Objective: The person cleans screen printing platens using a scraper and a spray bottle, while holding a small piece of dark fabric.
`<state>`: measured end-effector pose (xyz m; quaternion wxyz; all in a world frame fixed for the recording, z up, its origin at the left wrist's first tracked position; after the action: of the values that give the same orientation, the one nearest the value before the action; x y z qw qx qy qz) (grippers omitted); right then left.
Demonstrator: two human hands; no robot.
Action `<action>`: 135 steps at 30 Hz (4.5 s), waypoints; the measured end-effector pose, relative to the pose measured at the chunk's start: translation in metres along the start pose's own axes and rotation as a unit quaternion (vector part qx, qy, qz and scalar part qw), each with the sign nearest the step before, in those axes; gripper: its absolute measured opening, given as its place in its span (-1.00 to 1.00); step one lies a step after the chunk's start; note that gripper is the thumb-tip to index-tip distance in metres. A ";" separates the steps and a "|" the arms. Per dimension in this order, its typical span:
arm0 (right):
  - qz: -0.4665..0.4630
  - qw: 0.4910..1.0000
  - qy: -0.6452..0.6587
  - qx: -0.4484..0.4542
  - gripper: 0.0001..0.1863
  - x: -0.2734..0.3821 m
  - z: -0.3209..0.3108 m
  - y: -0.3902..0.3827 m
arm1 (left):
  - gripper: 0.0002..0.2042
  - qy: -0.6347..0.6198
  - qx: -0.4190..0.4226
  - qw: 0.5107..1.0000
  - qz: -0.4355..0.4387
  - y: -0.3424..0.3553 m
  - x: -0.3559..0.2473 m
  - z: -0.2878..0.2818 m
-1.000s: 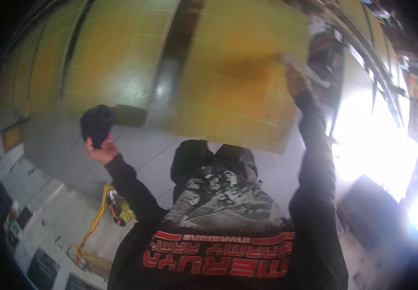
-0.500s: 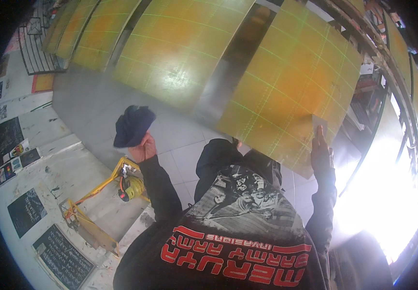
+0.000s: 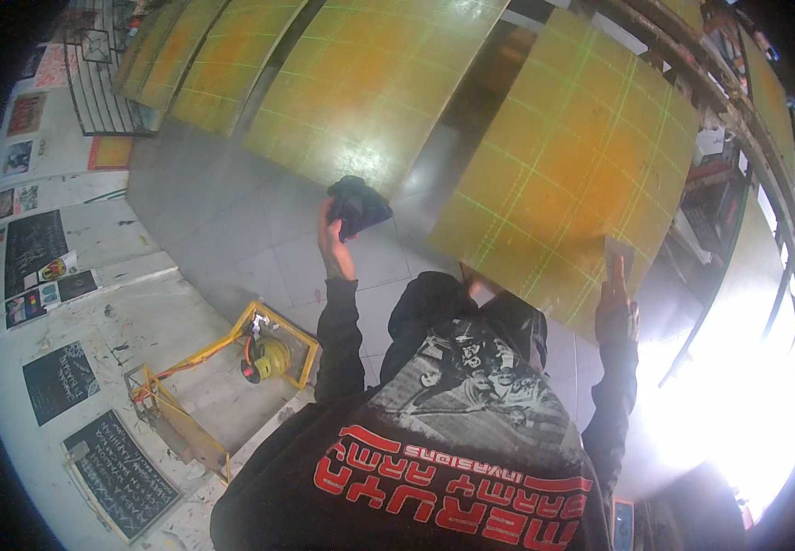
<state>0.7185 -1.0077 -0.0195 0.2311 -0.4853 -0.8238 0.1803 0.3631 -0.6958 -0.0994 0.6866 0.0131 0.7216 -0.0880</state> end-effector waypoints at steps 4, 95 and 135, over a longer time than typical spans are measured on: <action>0.008 1.000 -0.002 0.003 -0.42 0.001 0.001 0.001 | -0.34 0.173 0.064 0.982 0.031 -0.011 -0.014 0.008; 0.096 0.980 0.148 -0.088 -0.46 0.193 0.098 -0.088 | -0.01 0.270 -0.356 0.889 0.099 0.337 0.109 -0.220; 0.116 0.981 0.056 -0.147 -0.49 0.177 0.059 -0.003 | -0.41 0.020 -0.292 0.952 -0.092 0.316 0.086 -0.169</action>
<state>0.6085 -0.8568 -0.0302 0.1807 -0.6157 -0.7650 0.0552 0.2354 -0.3689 -0.2120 0.6350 -0.2528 0.7271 0.0645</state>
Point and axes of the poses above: each hand's wrist, its own y-axis towards the middle knuckle, its own z-axis out of the palm, x = y × z, the point moved 1 cm from there along y, towards the middle knuckle, and after that the axes turned 2 degrees about z, right-handed, at the moved point
